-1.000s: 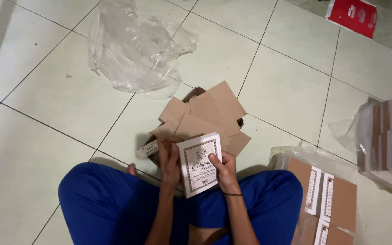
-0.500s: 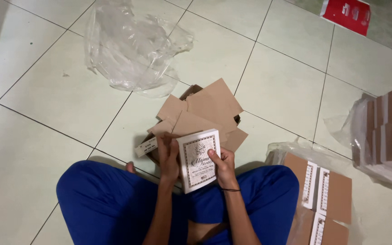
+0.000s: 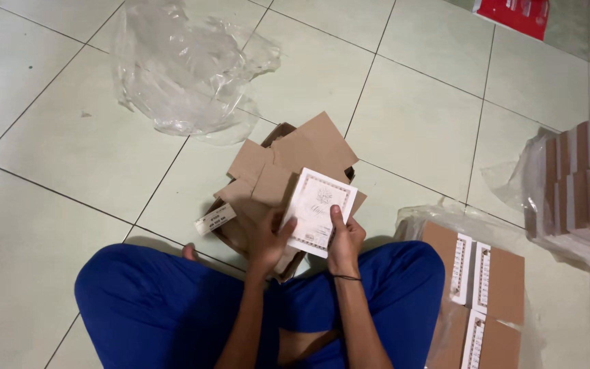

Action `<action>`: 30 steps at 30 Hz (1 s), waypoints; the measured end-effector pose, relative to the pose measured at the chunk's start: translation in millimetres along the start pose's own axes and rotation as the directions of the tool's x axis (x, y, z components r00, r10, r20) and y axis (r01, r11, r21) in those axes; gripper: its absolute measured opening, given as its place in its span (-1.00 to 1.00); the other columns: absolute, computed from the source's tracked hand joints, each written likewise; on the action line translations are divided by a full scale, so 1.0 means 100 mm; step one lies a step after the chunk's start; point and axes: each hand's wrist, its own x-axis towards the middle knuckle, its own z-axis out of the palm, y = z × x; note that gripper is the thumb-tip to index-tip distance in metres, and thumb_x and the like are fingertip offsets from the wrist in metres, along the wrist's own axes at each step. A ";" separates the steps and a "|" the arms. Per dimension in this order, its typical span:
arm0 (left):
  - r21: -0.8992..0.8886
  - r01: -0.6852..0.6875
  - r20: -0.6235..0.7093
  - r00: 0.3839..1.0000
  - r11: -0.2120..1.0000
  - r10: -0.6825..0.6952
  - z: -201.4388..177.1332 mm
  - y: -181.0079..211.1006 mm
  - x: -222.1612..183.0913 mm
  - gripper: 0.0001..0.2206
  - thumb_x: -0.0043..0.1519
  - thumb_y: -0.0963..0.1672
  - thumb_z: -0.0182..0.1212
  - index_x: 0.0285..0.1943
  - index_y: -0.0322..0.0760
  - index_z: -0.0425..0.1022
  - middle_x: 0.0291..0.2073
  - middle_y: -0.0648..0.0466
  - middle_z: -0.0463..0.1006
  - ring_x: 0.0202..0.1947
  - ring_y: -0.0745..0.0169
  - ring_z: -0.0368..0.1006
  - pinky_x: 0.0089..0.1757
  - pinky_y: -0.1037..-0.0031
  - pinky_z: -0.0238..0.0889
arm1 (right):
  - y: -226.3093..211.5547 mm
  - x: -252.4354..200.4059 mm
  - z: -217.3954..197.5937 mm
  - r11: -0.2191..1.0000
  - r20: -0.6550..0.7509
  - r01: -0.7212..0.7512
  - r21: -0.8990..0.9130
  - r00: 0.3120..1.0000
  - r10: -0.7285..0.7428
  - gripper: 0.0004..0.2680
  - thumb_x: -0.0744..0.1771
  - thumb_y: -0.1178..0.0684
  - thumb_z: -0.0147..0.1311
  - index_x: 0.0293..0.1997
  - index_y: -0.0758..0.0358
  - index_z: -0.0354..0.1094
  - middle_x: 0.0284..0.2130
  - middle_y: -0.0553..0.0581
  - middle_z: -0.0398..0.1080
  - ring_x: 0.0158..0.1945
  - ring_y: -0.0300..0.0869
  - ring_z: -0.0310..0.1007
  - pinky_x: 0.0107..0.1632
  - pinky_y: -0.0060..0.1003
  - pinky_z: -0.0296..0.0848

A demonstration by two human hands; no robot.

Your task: The person picks up a stack of printed cards and aligns them, then places the stack into a cardboard sleeve while sitting on the floor.

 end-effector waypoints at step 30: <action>-0.216 -0.206 -0.161 0.972 0.955 0.173 -0.14 0.26 -0.17 -0.69 0.07 -0.05 0.52 -0.22 -0.39 0.61 -0.46 -0.04 0.60 -0.36 0.15 0.49 -0.30 0.29 0.41 | -0.15 -0.23 0.15 0.959 0.314 0.238 -0.153 0.932 -0.182 -0.90 0.22 0.18 0.23 -0.29 0.34 0.48 -0.60 0.10 0.44 -0.50 -0.30 0.40 -0.43 -0.42 0.38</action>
